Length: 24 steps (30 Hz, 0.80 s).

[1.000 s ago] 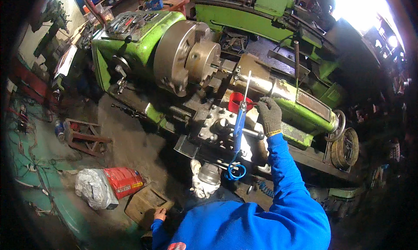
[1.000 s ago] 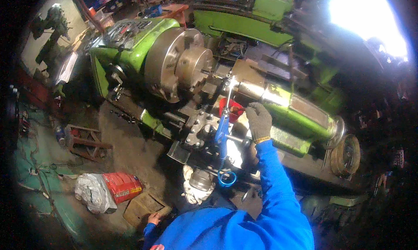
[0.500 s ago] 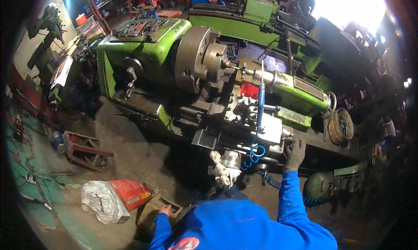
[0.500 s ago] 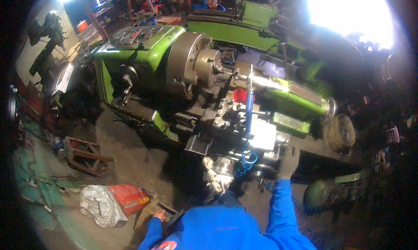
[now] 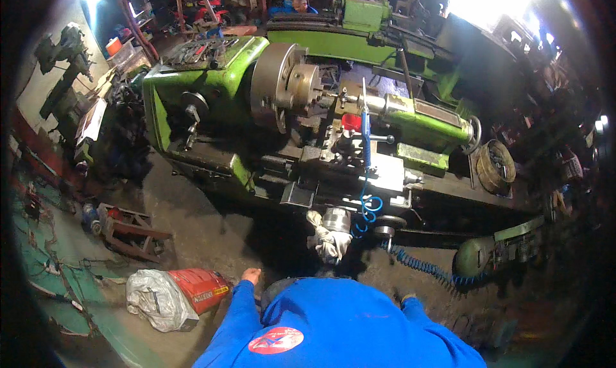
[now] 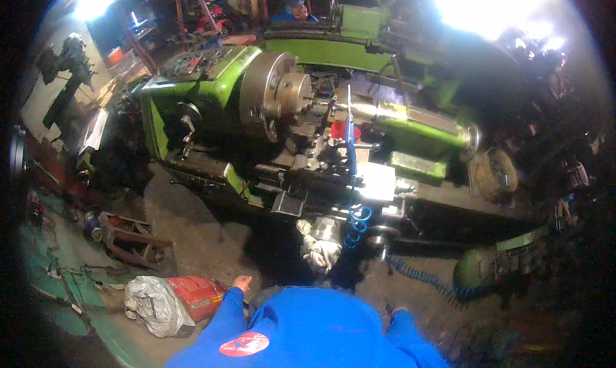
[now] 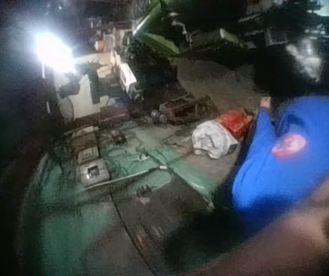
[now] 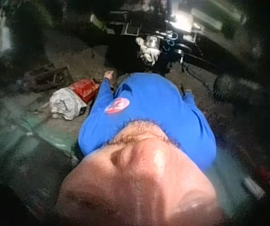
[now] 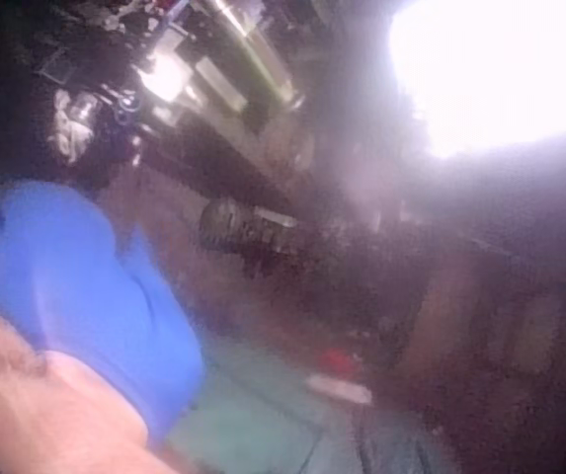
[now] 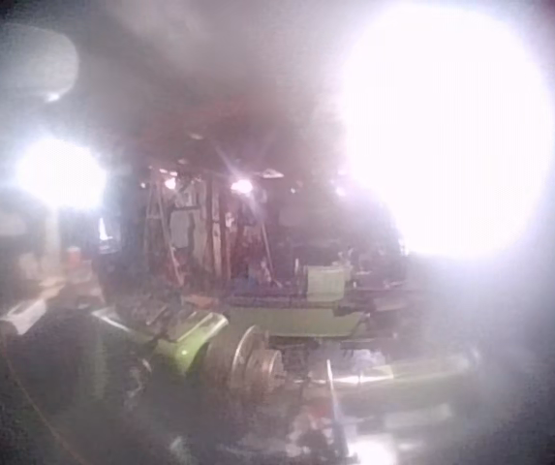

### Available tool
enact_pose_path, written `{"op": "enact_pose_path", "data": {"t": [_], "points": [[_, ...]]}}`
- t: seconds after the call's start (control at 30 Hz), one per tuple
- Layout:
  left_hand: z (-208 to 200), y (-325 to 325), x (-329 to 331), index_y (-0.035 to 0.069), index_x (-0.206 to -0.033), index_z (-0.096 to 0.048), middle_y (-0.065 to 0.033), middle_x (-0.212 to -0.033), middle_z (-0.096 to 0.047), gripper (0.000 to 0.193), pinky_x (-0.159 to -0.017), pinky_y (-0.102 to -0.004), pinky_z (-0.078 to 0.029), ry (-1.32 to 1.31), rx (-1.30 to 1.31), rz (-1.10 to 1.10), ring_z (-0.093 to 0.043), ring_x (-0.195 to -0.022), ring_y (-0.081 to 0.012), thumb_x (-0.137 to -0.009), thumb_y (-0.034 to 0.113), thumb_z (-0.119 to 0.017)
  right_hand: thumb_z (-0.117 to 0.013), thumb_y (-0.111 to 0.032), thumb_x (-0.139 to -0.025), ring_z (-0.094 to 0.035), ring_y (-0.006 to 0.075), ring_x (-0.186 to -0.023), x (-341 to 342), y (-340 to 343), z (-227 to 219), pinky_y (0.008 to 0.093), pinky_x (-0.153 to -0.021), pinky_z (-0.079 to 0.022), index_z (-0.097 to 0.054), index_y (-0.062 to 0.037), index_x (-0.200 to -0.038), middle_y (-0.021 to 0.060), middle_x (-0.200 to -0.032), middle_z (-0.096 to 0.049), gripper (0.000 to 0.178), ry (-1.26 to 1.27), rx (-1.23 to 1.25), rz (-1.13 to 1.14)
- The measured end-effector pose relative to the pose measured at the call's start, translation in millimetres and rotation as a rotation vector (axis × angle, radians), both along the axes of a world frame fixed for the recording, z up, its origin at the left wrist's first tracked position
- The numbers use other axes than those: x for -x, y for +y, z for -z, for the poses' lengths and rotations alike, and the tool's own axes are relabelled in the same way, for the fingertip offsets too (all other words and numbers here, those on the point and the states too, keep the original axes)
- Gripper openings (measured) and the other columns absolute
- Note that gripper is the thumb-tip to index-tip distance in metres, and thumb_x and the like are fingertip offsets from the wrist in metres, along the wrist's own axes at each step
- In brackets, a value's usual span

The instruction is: The person operates a green metal lathe, repeatedly advancing the cutting tool into a rotating cylindrical workpiece and retracting it. The person uses both hands to control the tool carriage and levers while the lathe runs.

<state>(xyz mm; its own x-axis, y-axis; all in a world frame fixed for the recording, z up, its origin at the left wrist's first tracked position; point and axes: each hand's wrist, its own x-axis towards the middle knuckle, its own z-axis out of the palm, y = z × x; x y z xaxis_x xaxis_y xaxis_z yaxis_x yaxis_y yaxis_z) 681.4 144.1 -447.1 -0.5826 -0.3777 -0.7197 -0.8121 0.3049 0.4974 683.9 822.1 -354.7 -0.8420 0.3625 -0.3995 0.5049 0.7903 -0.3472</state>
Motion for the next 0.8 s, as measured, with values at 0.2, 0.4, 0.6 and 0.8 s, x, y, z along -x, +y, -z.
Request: {"op": "enact_pose_path", "data": {"t": [0.2,0.4,0.6,0.8], "points": [[-19,37,24,0.006,-0.118,-0.076,-0.0176,-0.122,-0.075,0.044,-0.104,-0.0436,-0.053,0.046,0.038,0.101,-0.069,-0.119,-0.0340,-0.097,0.045,-0.071,-0.056,-0.033,-0.105,-0.068,0.0335,-0.089,-36,13,18,0.0488,-0.079,-0.053,-0.072,-0.0021,-0.107,0.0190,-0.104,-0.072,0.034,-0.345,0.127,-0.019],[-10,18,-26,0.007,-0.121,-0.077,-0.0204,-0.135,-0.070,0.051,-0.114,-0.0456,-0.046,0.006,0.241,0.562,-0.062,-0.131,-0.0385,-0.097,0.050,-0.066,-0.058,-0.034,-0.104,-0.067,0.0304,-0.080,-15,15,51,0.0467,-0.072,-0.052,-0.072,-0.0026,-0.103,0.0168,-0.095,-0.072,0.035,-0.363,0.272,-0.102],[-53,71,-17,0.005,-0.116,-0.079,-0.0205,-0.129,-0.073,0.052,-0.111,-0.0461,-0.048,-0.130,0.089,0.184,-0.064,-0.127,-0.0399,-0.097,0.051,-0.065,-0.060,-0.036,-0.102,-0.066,0.0274,-0.072,20,73,109,0.0445,-0.065,-0.051,-0.072,-0.0030,-0.099,0.0146,-0.086,-0.072,0.035,-0.232,0.306,-0.143],[-16,36,-25,0.006,-0.118,-0.078,-0.0199,-0.130,-0.072,0.052,-0.110,-0.0465,-0.048,0.006,0.253,0.501,-0.065,-0.127,-0.0381,-0.098,0.052,-0.065,-0.062,-0.034,-0.101,-0.064,0.0248,-0.064,51,110,169,0.0432,-0.059,-0.051,-0.072,-0.0034,-0.096,0.0127,-0.077,-0.070,0.033,0.003,0.362,-0.093]]}}
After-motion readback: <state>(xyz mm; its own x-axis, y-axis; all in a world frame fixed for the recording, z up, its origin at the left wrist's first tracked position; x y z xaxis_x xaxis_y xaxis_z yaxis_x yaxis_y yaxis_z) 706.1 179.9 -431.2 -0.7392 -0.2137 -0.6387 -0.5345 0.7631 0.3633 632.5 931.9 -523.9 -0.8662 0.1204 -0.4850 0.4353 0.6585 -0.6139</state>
